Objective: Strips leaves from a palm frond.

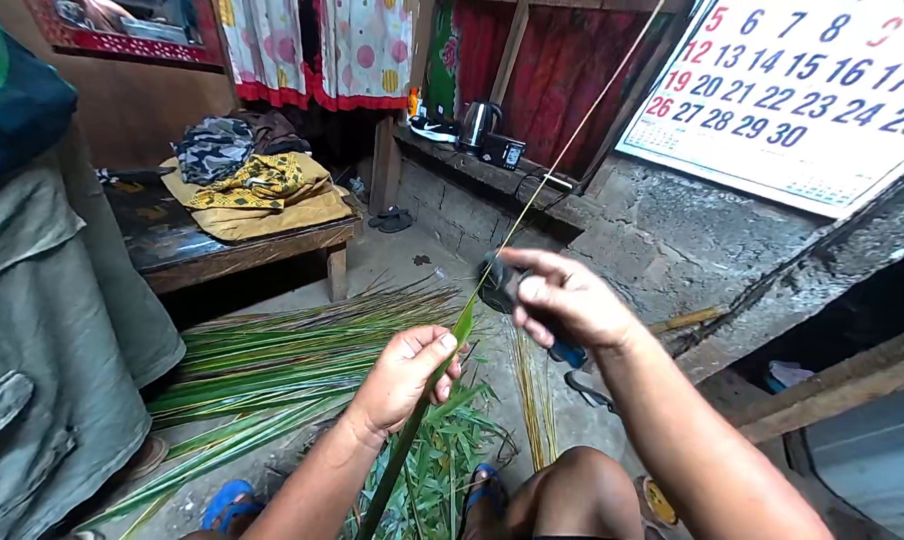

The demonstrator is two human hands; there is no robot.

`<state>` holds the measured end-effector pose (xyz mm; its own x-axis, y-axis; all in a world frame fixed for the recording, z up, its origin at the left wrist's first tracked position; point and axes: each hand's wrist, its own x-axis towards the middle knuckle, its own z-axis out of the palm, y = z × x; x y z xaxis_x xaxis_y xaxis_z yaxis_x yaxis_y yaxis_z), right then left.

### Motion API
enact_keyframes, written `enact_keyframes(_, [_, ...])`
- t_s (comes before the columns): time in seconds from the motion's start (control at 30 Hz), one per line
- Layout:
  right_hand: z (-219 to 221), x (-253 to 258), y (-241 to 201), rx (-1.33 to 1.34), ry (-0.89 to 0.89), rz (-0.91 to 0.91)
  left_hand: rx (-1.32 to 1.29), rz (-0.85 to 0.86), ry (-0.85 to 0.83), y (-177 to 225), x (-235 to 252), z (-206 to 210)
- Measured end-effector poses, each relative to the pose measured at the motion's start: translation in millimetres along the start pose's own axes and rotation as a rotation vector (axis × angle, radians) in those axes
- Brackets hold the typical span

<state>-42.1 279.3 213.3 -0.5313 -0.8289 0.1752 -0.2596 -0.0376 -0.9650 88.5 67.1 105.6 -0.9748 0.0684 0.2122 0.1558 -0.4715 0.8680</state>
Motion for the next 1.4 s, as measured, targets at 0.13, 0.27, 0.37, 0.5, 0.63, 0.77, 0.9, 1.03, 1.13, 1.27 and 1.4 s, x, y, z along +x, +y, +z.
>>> enact_keyframes(0.13, [18.9, 4.5, 18.7, 0.133, 0.044, 0.009, 0.156, 0.019, 0.014, -5.1, -1.2, 1.1])
enact_keyframes(0.27, [7.2, 10.6, -0.8, 0.132, 0.245, -0.056, 0.269, 0.050, 0.031, -9.3, -3.0, -2.5])
enact_keyframes(0.37, [3.7, 2.4, -2.8, 0.050, 0.139, -0.019, 0.268, 0.085, 0.057, -5.5, -2.6, -2.1])
enact_keyframes(0.5, [18.0, -16.5, 25.8, -0.011, -0.175, 0.027, 0.187, 0.077, 0.024, -2.7, -3.2, -2.0])
enact_keyframes(0.63, [20.3, -20.3, 45.8, 0.008, -0.270, -0.056, 0.057, 0.040, -0.048, -4.5, -4.6, -1.1])
enact_keyframes(0.77, [7.9, -18.6, 42.9, -0.064, -0.272, -0.121, -0.032, -0.056, -0.094, -3.8, -6.8, 0.7])
enact_keyframes(0.9, [-2.4, -14.8, 37.5, -0.134, -0.271, -0.144, -0.048, -0.071, -0.103, -5.5, -4.6, 0.6])
enact_keyframes(1.03, [-10.7, -10.4, 31.2, -0.174, -0.187, -0.158, -0.035, -0.087, -0.088, -8.5, -4.1, -1.2])
enact_keyframes(1.13, [-17.2, -5.9, 24.7, -0.196, -0.178, -0.146, -0.035, -0.080, -0.084, -8.7, -3.6, -0.9])
enact_keyframes(1.27, [-23.8, 1.4, 9.1, -0.225, -0.128, -0.169, -0.016, -0.067, -0.061, -6.6, -3.2, -2.5])
enact_keyframes(1.4, [-30.2, 3.9, -5.5, -0.132, 0.114, -0.219, -0.011, -0.067, -0.055, -4.4, -2.7, -4.5])
